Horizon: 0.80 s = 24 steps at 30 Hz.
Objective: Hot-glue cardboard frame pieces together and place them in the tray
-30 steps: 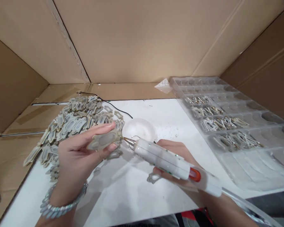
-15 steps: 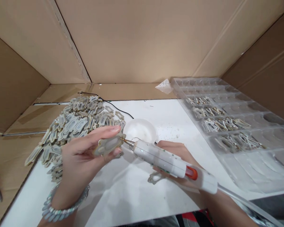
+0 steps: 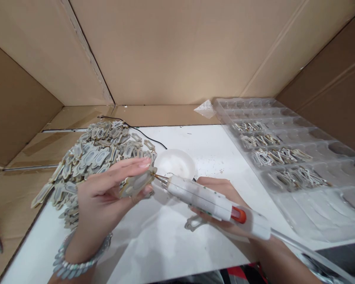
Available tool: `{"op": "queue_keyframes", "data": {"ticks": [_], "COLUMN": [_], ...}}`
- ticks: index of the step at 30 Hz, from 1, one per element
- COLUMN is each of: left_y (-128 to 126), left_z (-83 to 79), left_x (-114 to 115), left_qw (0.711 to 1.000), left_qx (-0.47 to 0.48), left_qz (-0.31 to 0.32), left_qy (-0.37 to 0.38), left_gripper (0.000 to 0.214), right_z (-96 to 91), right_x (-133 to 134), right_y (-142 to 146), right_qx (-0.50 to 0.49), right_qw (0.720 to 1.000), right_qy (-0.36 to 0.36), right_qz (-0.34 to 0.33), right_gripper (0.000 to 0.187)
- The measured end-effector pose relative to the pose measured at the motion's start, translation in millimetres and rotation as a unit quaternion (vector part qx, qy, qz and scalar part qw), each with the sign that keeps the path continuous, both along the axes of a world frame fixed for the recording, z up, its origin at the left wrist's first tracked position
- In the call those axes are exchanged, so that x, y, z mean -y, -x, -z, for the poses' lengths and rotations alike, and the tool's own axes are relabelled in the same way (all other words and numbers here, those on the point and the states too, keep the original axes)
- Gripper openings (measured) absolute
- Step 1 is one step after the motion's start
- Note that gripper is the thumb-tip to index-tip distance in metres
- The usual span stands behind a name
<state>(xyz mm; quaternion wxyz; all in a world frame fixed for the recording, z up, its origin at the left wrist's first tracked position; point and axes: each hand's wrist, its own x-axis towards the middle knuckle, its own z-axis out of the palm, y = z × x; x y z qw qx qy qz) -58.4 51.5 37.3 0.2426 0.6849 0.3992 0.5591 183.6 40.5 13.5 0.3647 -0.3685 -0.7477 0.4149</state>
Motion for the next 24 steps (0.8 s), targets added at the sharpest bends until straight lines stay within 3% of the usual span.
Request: {"op": "queue_keyframes", "data": {"ticks": [24], "left_y": [10.8], "left_z": [10.4], "left_x": [-2.9], "left_qw": [1.0], "left_qx": [-0.011], "left_qz": [-0.007], "left_qy": [-0.016], "left_gripper": [0.043], "right_z": [3.0], "right_x": [1.5], "right_y": [-3.2], "right_qx": [0.014], "right_qw": [1.0], "right_qy": [-0.022], "right_qz": [-0.002], "right_gripper": [0.021]}}
